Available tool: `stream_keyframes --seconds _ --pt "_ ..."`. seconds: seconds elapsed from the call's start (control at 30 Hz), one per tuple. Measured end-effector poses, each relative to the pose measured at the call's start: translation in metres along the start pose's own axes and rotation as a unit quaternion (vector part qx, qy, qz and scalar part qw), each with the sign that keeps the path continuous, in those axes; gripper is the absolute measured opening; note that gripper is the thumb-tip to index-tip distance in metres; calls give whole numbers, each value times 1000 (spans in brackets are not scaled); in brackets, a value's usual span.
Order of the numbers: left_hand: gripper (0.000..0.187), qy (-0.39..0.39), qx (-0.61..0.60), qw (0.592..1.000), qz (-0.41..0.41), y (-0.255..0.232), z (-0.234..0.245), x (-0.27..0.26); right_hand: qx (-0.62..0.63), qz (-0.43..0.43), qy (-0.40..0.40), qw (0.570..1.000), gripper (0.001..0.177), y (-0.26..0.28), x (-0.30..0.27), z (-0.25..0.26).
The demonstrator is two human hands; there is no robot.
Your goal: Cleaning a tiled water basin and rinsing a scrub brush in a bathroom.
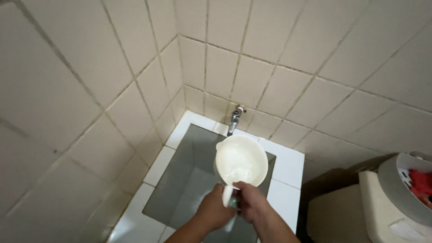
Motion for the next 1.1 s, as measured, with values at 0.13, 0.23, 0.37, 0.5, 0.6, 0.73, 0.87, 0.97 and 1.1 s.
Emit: stream_keyframes --seconds 0.13,0.23,0.37,0.5,0.6,0.73,0.87,0.97,1.1 --pt "70 34 -20 999 7 25 -9 11 4 47 -22 999 27 7 11 7" --pt "76 70 -84 994 4 30 -5 10 35 98 -34 994 32 28 -16 -4" --pt "77 168 -135 974 69 30 16 -11 44 134 -44 989 37 50 -61 -14" --pt "49 171 -99 977 84 86 17 41 -22 146 -32 988 44 61 -77 -4" --pt "31 98 -35 992 72 88 29 74 -175 180 -55 966 39 76 -97 -8" --pt "24 43 23 997 66 83 27 127 -279 228 -50 931 31 98 -128 -23" --pt "27 -30 125 992 -8 65 35 174 -349 241 -77 902 34 117 -160 -37" --pt "29 -20 181 983 -15 60 29 189 -379 235 -94 890 37 123 -179 -38" --pt "31 -6 258 966 -17 21 31 161 -428 215 -113 870 37 129 -199 -39"
Point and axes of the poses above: each hand's wrist, its own x-axis towards the middle knuckle, its own z-axis out of the back of the hand, y = z × x, the point moved 6 cm from there along x, towards the middle knuckle, and after that the axes turned 8 degrees about z, right-handed, at the moved point
